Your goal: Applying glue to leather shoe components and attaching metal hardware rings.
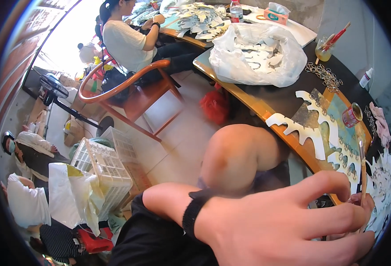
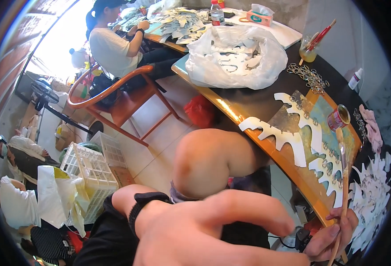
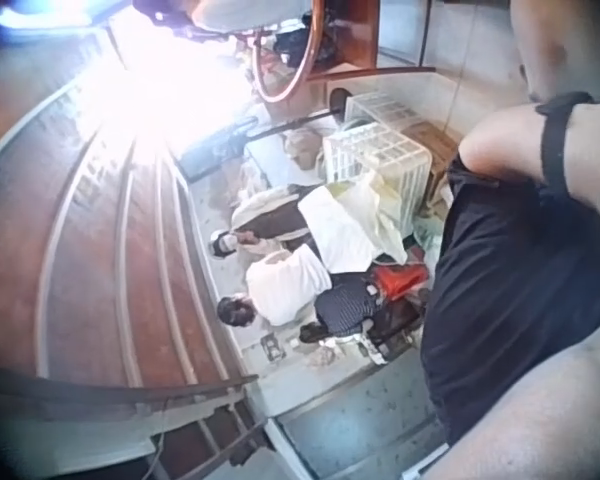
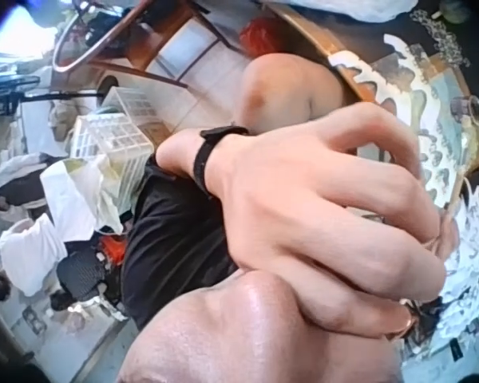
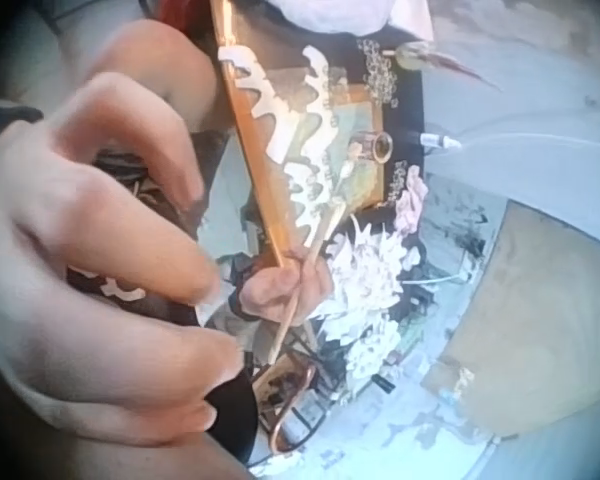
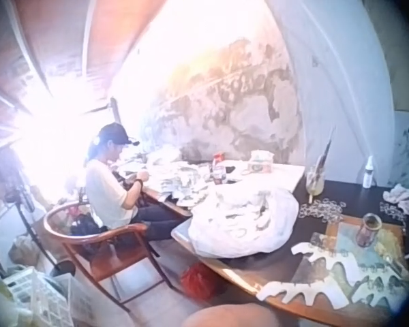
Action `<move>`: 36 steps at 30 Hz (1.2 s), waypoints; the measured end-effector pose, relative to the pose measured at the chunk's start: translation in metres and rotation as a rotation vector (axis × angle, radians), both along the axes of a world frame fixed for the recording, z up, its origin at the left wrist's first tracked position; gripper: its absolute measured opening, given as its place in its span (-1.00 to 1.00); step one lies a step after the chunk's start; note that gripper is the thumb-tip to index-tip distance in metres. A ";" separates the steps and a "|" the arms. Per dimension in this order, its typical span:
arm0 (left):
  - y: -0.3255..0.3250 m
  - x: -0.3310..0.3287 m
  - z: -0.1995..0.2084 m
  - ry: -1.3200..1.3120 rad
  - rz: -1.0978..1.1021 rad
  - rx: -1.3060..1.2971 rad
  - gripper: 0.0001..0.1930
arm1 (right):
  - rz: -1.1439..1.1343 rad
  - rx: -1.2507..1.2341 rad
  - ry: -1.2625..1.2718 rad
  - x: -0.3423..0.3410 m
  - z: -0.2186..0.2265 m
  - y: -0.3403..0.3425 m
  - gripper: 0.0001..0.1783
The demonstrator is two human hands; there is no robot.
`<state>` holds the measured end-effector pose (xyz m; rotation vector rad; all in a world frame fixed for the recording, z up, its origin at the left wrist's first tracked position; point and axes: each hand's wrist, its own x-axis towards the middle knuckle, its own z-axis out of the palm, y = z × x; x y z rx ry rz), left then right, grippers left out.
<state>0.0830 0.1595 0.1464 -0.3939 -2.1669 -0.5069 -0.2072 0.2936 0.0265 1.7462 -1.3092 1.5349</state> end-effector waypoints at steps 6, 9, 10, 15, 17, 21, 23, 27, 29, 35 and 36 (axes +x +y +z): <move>0.008 0.013 -0.028 0.367 0.077 0.239 -0.88 | -0.016 0.231 -0.131 0.015 -0.004 0.039 -0.57; -0.019 0.019 -0.050 0.221 0.178 0.149 -0.73 | -0.135 0.304 0.006 0.014 0.000 0.039 -0.65; -0.026 0.019 -0.064 0.121 0.186 0.204 -0.63 | -0.174 0.323 -0.066 0.020 -0.003 0.039 -0.69; -0.050 -0.007 -0.142 -0.138 0.438 0.205 -0.62 | -0.154 0.335 -0.224 0.027 -0.005 0.002 -0.77; -0.054 -0.022 -0.161 -0.200 0.481 0.191 -0.60 | -0.164 0.385 -0.241 0.015 -0.004 -0.007 -0.76; -0.050 -0.047 -0.182 -0.333 0.578 0.158 -0.57 | -0.107 0.490 -0.202 0.000 -0.001 -0.022 -0.72; -0.047 -0.055 -0.191 -0.320 0.605 0.125 -0.57 | 0.010 0.503 -0.187 -0.007 -0.007 -0.027 -0.69; -0.044 -0.068 -0.197 -0.447 0.583 0.088 -0.51 | 0.018 0.545 -0.278 -0.006 -0.024 -0.033 -0.69; -0.043 -0.075 -0.199 -0.506 0.549 0.089 -0.48 | 0.000 0.553 -0.323 -0.009 -0.032 -0.034 -0.71; -0.043 -0.094 -0.197 -0.645 0.538 0.037 -0.31 | 0.035 0.550 -0.319 -0.015 -0.042 -0.040 -0.69; -0.045 -0.097 -0.198 -0.661 0.534 0.048 -0.29 | 0.014 0.548 -0.289 -0.018 -0.042 -0.040 -0.69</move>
